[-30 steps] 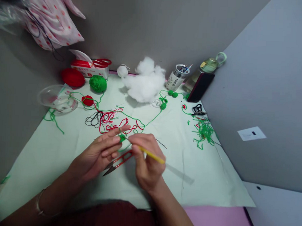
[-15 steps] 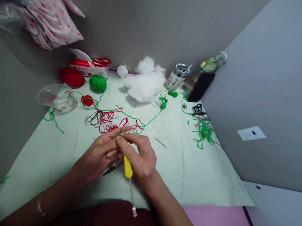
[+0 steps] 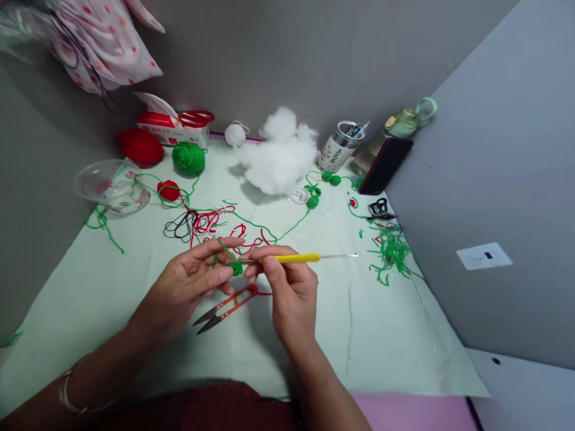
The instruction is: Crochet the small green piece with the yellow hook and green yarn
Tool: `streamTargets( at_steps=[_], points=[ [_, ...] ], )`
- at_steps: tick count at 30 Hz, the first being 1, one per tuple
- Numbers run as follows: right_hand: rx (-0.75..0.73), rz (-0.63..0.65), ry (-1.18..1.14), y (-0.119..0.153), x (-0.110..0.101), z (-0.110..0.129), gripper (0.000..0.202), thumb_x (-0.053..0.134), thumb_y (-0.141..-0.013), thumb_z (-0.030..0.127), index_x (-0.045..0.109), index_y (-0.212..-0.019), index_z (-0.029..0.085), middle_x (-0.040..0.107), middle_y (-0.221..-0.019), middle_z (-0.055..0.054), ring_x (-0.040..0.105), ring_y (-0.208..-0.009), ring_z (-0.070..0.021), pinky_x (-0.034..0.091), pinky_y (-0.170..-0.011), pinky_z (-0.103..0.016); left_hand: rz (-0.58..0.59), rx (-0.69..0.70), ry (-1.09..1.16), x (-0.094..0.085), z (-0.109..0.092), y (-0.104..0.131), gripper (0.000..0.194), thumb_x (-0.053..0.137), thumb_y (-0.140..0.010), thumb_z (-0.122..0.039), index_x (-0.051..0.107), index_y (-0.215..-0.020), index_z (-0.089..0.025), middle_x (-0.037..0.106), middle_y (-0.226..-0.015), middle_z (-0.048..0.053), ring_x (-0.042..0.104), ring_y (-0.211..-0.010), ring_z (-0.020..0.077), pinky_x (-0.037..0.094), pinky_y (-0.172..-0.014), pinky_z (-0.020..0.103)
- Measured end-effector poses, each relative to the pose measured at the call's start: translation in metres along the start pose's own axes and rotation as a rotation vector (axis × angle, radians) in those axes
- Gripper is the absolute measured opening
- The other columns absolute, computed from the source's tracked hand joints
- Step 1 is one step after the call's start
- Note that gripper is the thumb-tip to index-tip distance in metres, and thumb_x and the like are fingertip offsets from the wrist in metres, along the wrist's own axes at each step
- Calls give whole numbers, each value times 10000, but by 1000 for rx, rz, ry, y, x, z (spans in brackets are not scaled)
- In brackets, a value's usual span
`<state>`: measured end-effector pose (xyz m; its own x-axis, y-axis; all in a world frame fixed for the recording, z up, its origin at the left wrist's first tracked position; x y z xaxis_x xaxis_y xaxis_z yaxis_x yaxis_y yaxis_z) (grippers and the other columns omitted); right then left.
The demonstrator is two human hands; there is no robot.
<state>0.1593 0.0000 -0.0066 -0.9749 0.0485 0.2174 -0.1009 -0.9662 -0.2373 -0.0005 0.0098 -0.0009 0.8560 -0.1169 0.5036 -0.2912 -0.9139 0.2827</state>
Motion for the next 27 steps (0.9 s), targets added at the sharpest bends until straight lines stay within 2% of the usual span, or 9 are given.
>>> streamTargets(
  at_steps=[3, 7, 11, 14, 17, 20, 22, 24, 27],
  points=[
    [22, 11, -38, 0, -1, 2, 200, 628, -1035, 344, 773, -969, 223, 781, -933, -45, 716, -720, -155, 616, -648, -304, -6, 24, -13, -2, -1, 1, 348, 860, -794, -226, 822, -1140, -213, 672, -905, 19, 667, -762, 134, 597, -674, 242],
    [-54, 36, 60, 5, 1, 9, 209, 552, -1073, 277, 752, -1024, 242, 783, -967, -36, 724, -755, -152, 616, -681, -309, -17, 44, -51, -1, -3, 1, 352, 841, -789, -210, 820, -1140, -213, 655, -863, -1, 644, -690, 112, 604, -674, 248],
    [-319, 89, 354, 12, 4, 13, 266, 514, -1062, 149, 730, -1154, 275, 780, -1005, -41, 728, -858, -175, 612, -746, -341, -102, 104, -124, 2, -4, 3, 382, 843, -758, -158, 816, -1132, -229, 633, -818, -27, 640, -701, 101, 572, -673, 203],
    [-532, 163, 650, 19, 6, 9, 324, 602, -1006, 123, 720, -1255, 292, 788, -1062, -65, 735, -943, -212, 618, -780, -357, -161, 131, -140, 4, -3, 5, 427, 837, -741, -118, 802, -1153, -224, 627, -796, -39, 590, -666, 79, 507, -613, 161],
    [-650, 132, 836, 23, 6, 5, 383, 696, -953, 135, 744, -1279, 331, 774, -1111, -68, 733, -973, -227, 618, -776, -351, -75, 32, 32, 6, 2, 6, 486, 841, -756, -137, 774, -1229, -223, 612, -759, -55, 524, -587, 57, 496, -600, 165],
    [-517, 27, 618, 19, 4, 7, 311, 614, -1006, 147, 770, -1208, 325, 766, -1057, -58, 716, -947, -217, 602, -775, -367, 29, -139, 215, 6, 5, 4, 398, 854, -794, -208, 795, -1187, -179, 482, -593, -103, 356, -462, 30, 526, -609, 185],
    [-362, -35, 361, 13, 3, 10, 273, 553, -1044, 170, 782, -1113, 301, 763, -953, -42, 689, -836, -195, 574, -702, -351, 16, -154, 234, 4, 3, 3, 350, 859, -799, -215, 812, -1142, -169, 463, -576, -112, 278, -433, 15, 537, -604, 192],
    [-271, -41, 216, 9, 5, 12, 241, 565, -1049, 202, 789, -1033, 288, 761, -896, -31, 677, -793, -187, 554, -669, -340, 15, -100, 194, 4, 1, 2, 377, 869, -783, -207, 813, -1156, -194, 576, -673, -75, 355, -439, 11, 545, -593, 204],
    [-257, 21, 251, 7, 9, 12, 204, 622, -1023, 192, 802, -1026, 287, 789, -945, -31, 720, -917, -205, 587, -792, -376, 66, -35, 97, 5, 2, 3, 419, 876, -775, -216, 810, -1188, -225, 707, -873, -4, 591, -558, 66, 556, -603, 221]
  ],
)
Point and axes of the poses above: each hand's wrist, its own y-axis away from the middle knuckle, its own x-axis out of the palm, z = x × y, the point moved 2 cm from there along -y, towards the middle knuckle
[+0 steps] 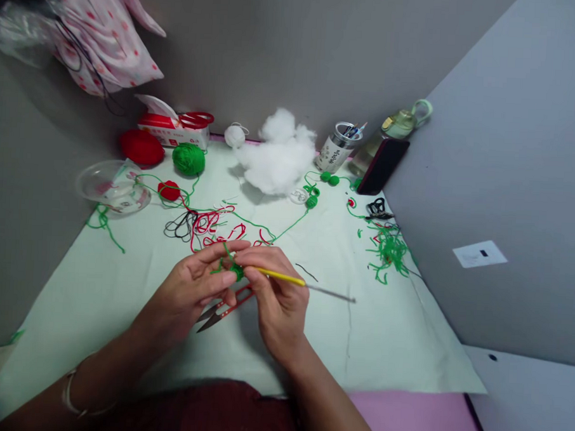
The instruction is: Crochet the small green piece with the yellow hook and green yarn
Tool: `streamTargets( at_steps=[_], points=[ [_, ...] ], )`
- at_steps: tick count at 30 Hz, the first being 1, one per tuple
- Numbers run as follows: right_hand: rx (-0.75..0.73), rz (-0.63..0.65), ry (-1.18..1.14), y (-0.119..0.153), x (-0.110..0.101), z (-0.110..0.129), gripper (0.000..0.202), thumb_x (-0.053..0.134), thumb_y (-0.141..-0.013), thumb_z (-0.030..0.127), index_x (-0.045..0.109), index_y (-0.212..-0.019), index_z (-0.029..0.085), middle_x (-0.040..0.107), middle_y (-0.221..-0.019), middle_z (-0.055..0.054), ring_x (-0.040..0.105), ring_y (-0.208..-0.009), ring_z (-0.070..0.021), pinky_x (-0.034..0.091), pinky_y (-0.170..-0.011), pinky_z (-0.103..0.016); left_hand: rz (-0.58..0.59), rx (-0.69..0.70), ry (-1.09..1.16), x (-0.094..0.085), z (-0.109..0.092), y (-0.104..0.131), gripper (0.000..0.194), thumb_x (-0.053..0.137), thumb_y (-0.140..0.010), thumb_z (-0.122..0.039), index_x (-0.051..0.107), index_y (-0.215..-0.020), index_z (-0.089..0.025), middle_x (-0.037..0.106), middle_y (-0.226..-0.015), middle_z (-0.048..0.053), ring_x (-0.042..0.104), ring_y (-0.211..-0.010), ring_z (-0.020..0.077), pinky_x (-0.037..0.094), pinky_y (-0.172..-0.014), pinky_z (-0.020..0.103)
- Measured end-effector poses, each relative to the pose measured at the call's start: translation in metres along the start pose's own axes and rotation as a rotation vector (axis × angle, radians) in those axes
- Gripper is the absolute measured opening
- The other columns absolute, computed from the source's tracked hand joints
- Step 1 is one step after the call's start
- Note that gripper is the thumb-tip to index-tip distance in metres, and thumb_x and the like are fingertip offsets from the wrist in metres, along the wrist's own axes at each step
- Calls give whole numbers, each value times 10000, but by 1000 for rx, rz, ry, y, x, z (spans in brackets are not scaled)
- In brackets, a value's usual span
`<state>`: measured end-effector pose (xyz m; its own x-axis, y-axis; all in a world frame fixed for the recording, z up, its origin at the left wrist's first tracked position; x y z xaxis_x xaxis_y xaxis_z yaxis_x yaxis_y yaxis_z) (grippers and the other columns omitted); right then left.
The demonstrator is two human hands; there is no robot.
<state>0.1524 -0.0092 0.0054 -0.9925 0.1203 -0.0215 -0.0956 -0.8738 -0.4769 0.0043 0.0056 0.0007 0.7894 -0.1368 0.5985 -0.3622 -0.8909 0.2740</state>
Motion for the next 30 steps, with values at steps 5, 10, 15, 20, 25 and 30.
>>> streamTargets(
  at_steps=[5, 10, 15, 20, 25, 30],
  points=[
    [-138, 47, 232, 9, 2, -1, 347, 648, -986, 104, 780, -1202, 342, 794, -1060, -40, 738, -961, -205, 613, -806, -377, -61, 33, -6, 0, 6, 2, 420, 876, -796, -213, 805, -1208, -243, 711, -860, -11, 642, -623, 73, 545, -634, 189],
    [-161, -11, 296, 8, -6, 0, 312, 651, -986, 116, 796, -1166, 324, 783, -1012, -46, 720, -896, -196, 598, -747, -359, -25, -130, 181, 0, 8, -1, 304, 850, -834, -220, 838, -1135, -186, 393, -523, -115, 320, -442, 20, 517, -600, 154],
    [66, -50, -65, -1, -8, -3, 191, 630, -1024, 216, 811, -1000, 271, 762, -894, -29, 679, -800, -172, 549, -675, -327, -40, -46, 123, -1, 4, -3, 255, 865, -797, -189, 852, -1051, -202, 631, -711, -44, 499, -530, 23, 561, -676, 174],
    [66, -17, -46, 0, -4, -4, 212, 647, -1008, 171, 822, -1037, 288, 804, -966, -19, 705, -895, -177, 566, -758, -335, -47, 94, 24, 1, 6, -3, 369, 867, -804, -178, 802, -1161, -247, 748, -944, 16, 718, -931, 148, 588, -852, 240],
    [84, -11, -62, 2, -4, -7, 235, 637, -1008, 153, 821, -1037, 297, 799, -971, -11, 696, -876, -165, 563, -713, -306, -93, 135, -45, -3, 3, -1, 410, 865, -812, -176, 778, -1203, -259, 685, -873, -25, 664, -802, 102, 584, -734, 196],
    [42, -28, -55, 2, -4, -6, 260, 638, -999, 119, 820, -1047, 299, 812, -976, -3, 718, -950, -165, 581, -828, -322, -43, 104, -74, -2, 2, 1, 409, 867, -804, -183, 763, -1198, -218, 685, -834, -25, 646, -704, 91, 582, -685, 205]
  ],
)
Point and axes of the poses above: each hand's wrist, its own y-axis away from the middle knuckle, its own x-axis out of the palm, z = x × y, the point moved 2 cm from there along -y, towards the middle knuckle
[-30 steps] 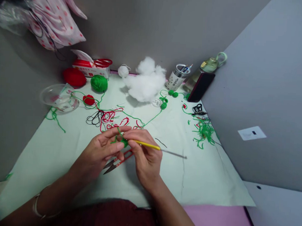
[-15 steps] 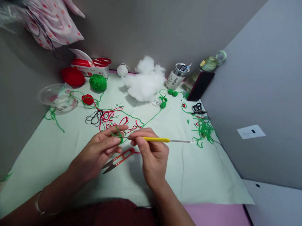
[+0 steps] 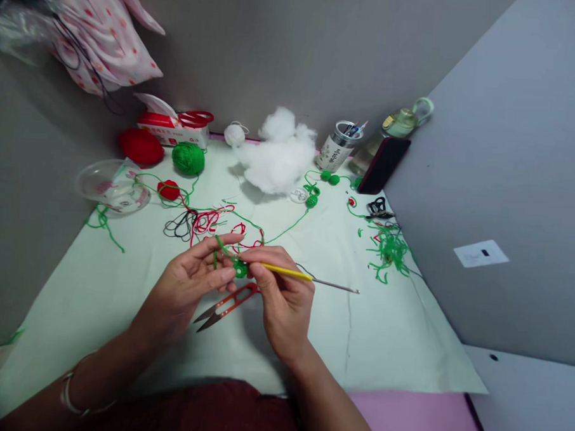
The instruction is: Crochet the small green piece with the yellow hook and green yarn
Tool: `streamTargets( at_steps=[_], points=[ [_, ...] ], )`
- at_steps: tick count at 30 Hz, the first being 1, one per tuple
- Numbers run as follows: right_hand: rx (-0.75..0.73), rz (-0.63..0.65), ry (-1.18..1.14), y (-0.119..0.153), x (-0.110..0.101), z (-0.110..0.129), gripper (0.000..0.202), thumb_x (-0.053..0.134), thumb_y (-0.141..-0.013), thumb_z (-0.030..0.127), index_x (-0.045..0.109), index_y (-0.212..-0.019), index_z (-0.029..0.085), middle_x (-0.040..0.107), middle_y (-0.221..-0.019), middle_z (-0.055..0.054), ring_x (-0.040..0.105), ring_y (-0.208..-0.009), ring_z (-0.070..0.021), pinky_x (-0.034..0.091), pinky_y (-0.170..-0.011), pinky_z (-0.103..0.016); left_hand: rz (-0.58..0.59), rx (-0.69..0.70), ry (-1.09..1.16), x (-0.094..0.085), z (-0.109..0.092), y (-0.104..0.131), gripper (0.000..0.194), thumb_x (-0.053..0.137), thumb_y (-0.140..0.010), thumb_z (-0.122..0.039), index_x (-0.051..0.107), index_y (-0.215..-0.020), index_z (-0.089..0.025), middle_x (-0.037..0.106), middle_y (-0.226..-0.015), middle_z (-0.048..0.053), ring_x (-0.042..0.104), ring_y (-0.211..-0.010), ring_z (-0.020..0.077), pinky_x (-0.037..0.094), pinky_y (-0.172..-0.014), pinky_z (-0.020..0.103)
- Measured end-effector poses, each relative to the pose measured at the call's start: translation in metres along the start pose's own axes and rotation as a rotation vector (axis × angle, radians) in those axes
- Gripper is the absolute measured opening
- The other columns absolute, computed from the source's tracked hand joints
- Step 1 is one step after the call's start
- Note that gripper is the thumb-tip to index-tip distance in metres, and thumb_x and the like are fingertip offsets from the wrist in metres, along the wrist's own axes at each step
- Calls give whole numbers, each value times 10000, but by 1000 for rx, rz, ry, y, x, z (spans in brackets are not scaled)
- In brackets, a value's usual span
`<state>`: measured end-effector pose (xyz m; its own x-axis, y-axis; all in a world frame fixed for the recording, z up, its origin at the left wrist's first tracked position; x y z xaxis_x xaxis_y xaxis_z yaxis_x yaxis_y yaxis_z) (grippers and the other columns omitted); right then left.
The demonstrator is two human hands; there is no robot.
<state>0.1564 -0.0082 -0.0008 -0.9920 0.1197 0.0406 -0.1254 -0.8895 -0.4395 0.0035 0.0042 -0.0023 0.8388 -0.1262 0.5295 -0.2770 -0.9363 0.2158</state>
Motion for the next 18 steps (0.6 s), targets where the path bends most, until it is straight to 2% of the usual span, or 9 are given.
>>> streamTargets(
  at_steps=[6, 11, 15, 18],
  points=[
    [-37, -13, 24, 0, 0, 1, 261, 646, -988, 103, 817, -1043, 293, 820, -980, -2, 731, -959, -168, 591, -853, -325, 21, 4, -9, 3, 1, 0, 409, 858, -819, -209, 751, -1214, -220, 682, -843, -21, 646, -681, 94, 575, -678, 225],
    [-42, -20, 30, 0, 1, 0, 259, 648, -990, 112, 818, -1049, 299, 822, -977, -1, 732, -950, -171, 592, -854, -333, 15, -4, -32, 3, 0, 0, 458, 858, -819, -226, 721, -1255, -213, 691, -896, -12, 600, -610, 68, 533, -611, 213],
    [-52, -16, 34, 2, 2, 1, 259, 653, -993, 125, 817, -1063, 313, 818, -988, 3, 728, -948, -167, 587, -853, -329, 4, -37, -36, 5, 1, 1, 510, 869, -802, -218, 698, -1282, -214, 679, -835, -24, 600, -609, 77, 489, -563, 201],
    [-30, -30, 13, 4, 1, 0, 226, 662, -998, 153, 822, -1053, 302, 808, -982, -7, 715, -951, -169, 574, -851, -327, -7, -34, -37, 5, 1, 0, 486, 847, -815, -200, 702, -1279, -213, 685, -846, -21, 603, -617, 76, 505, -587, 205]
  ],
)
Point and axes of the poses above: each hand's wrist, its own y-axis away from the middle knuckle, its own x-axis out of the palm, z = x × y, the point moved 2 cm from there along -y, towards the middle knuckle
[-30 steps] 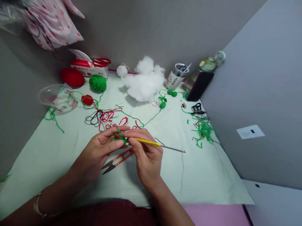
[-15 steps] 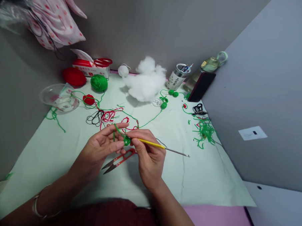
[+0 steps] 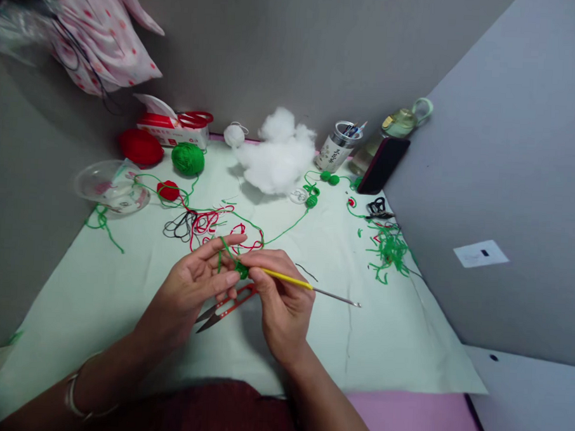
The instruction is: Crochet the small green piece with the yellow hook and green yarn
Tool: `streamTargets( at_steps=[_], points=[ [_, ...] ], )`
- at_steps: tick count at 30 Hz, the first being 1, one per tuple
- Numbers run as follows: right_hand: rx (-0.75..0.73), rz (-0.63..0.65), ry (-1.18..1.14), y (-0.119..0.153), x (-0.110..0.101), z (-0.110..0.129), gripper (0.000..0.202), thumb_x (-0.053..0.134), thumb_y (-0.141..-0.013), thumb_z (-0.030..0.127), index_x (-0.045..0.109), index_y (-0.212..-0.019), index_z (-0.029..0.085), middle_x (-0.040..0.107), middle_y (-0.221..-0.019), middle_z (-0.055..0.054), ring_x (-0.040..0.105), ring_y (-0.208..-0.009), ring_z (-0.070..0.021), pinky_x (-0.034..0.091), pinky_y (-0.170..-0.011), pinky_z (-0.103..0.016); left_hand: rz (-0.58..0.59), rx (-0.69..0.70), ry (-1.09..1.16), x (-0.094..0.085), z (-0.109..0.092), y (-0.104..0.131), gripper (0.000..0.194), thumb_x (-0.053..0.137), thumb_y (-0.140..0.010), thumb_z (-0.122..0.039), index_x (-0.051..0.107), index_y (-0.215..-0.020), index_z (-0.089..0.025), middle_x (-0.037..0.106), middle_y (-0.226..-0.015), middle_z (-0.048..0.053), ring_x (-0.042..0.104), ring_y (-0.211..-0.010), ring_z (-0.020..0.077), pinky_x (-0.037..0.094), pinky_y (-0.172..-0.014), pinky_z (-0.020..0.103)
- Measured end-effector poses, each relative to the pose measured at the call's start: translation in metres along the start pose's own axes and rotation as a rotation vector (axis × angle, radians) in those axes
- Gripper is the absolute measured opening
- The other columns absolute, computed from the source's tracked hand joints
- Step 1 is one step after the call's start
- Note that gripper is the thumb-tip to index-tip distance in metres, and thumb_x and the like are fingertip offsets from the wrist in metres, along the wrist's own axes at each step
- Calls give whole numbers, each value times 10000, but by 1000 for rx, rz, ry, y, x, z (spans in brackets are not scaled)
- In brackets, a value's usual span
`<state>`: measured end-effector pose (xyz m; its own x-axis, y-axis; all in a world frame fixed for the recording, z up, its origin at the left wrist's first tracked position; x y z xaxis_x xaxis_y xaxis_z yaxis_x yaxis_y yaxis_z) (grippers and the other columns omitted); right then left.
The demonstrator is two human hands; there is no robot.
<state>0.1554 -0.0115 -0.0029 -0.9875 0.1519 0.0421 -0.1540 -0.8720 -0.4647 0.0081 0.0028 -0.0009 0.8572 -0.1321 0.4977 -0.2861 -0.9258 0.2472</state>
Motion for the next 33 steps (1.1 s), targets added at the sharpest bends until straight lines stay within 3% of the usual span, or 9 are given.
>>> streamTargets(
  at_steps=[6, 10, 16, 21, 28, 31, 33],
  points=[
    [225, 28, -286, -4, -2, -4, 186, 626, -1041, 283, 804, -993, 256, 771, -923, -11, 681, -732, -119, 567, -656, -260, -9, 44, -27, -3, -2, -1, 432, 802, -848, -200, 719, -1272, -213, 679, -918, -6, 626, -651, 84, 546, -640, 226],
    [243, 72, -317, -6, -3, 1, 219, 572, -1069, 295, 771, -998, 241, 787, -952, -21, 699, -674, -111, 568, -613, -257, -34, 39, -48, -6, -1, 1, 407, 777, -869, -209, 727, -1272, -234, 646, -914, -16, 636, -644, 83, 556, -647, 233],
    [5, 94, -6, 2, -5, 11, 234, 524, -1070, 176, 746, -1096, 244, 770, -1018, -40, 718, -757, -143, 597, -680, -319, -94, 86, -99, -5, -2, 4, 391, 788, -839, -186, 743, -1225, -236, 624, -873, -33, 629, -668, 83, 562, -684, 217],
    [-232, 167, 240, 4, -2, 15, 256, 533, -1037, 99, 717, -1157, 230, 768, -980, -62, 740, -944, -208, 613, -775, -374, -198, 126, -181, 0, -4, 5, 394, 824, -791, -185, 750, -1176, -228, 623, -874, -25, 586, -689, 94, 542, -662, 203],
    [-375, 177, 393, 4, 4, 18, 255, 493, -1046, 100, 696, -1147, 215, 754, -902, -63, 744, -937, -204, 628, -764, -337, -249, 155, -201, 1, 0, 9, 399, 807, -791, -160, 763, -1178, -244, 625, -864, -24, 559, -675, 91, 528, -656, 199],
    [-424, 177, 569, 10, 4, 12, 282, 587, -998, 90, 722, -1191, 245, 762, -995, -61, 733, -907, -197, 625, -759, -320, -222, 130, -112, 2, 2, 9, 479, 834, -749, -121, 750, -1207, -235, 621, -849, -40, 531, -638, 65, 495, -626, 172],
    [-474, 144, 672, 13, 4, 9, 334, 671, -948, 80, 753, -1203, 280, 754, -1042, -55, 726, -910, -198, 620, -755, -316, -135, 32, 35, 4, 4, 6, 546, 848, -737, -128, 724, -1261, -217, 603, -796, -56, 477, -566, 48, 449, -554, 164]
  ],
)
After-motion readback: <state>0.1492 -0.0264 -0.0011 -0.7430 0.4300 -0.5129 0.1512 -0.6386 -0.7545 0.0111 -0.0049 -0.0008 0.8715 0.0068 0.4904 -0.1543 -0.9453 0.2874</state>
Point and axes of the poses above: each hand's wrist, its own y-axis away from the middle knuckle, its own x-axis out of the palm, z = x × y, the point moved 2 cm from there along -y, towards the middle knuckle
